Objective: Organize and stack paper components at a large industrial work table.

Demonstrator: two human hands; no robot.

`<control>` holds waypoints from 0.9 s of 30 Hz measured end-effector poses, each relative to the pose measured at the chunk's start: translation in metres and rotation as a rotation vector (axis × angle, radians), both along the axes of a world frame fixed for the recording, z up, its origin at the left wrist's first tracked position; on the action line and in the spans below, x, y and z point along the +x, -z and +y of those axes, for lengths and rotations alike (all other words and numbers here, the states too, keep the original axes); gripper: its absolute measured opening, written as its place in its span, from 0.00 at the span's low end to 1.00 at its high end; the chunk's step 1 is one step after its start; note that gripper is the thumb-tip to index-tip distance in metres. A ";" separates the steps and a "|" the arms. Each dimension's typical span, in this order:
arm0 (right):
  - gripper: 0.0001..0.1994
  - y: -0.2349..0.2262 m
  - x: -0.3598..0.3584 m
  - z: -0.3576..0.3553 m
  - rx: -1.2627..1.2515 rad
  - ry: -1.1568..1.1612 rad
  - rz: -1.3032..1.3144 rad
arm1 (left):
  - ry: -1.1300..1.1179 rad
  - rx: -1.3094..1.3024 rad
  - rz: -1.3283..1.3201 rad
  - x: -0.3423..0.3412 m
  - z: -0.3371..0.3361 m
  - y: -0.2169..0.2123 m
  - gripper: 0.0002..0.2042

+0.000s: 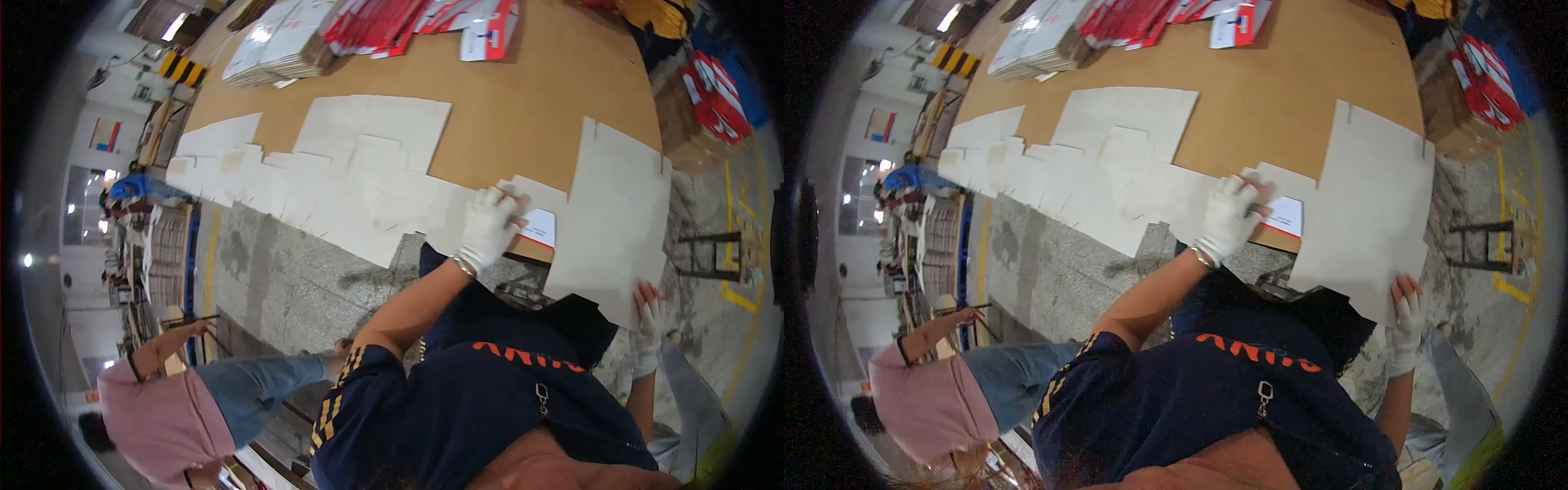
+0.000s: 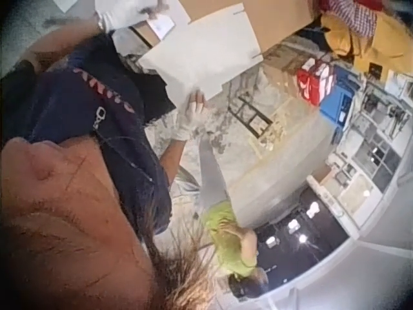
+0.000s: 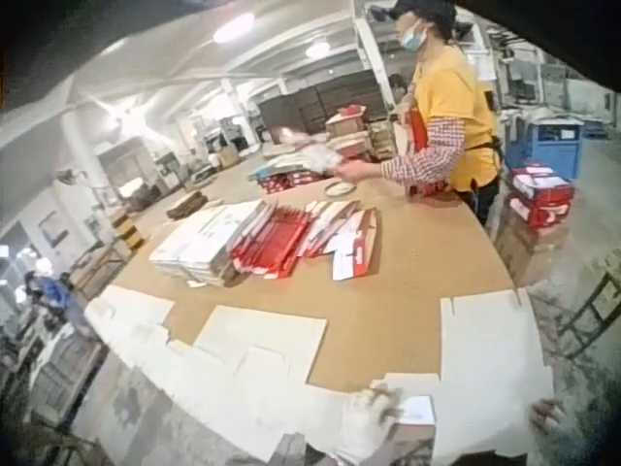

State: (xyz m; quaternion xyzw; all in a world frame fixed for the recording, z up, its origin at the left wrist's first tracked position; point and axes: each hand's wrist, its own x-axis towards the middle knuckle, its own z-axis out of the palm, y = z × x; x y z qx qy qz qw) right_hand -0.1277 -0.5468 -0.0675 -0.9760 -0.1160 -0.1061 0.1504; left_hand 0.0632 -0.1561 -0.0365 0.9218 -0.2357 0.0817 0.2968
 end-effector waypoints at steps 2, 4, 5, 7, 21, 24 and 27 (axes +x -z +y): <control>0.24 0.012 -0.005 0.000 0.140 0.000 0.034 | 0.160 -0.054 -0.098 -0.002 -0.012 0.004 0.08; 0.24 -0.014 -0.001 0.016 0.293 0.037 0.056 | 0.334 0.027 -0.182 -0.020 -0.021 0.024 0.09; 0.24 -0.011 -0.006 0.018 0.305 0.019 0.047 | 0.411 0.102 -0.278 -0.025 -0.025 0.038 0.09; 0.28 -0.001 -0.014 0.016 1.001 0.250 0.183 | 0.516 0.024 -0.189 -0.028 -0.029 0.013 0.10; 0.34 -0.006 0.049 0.047 0.881 0.907 -0.349 | 0.137 0.044 -0.175 -0.031 -0.102 0.018 0.17; 0.19 -0.011 0.024 0.094 0.983 0.815 -0.007 | 0.320 0.162 -0.027 -0.040 -0.102 0.002 0.39; 0.19 -0.012 0.013 0.146 1.696 0.632 0.499 | 0.469 0.297 0.033 -0.048 -0.117 -0.016 0.47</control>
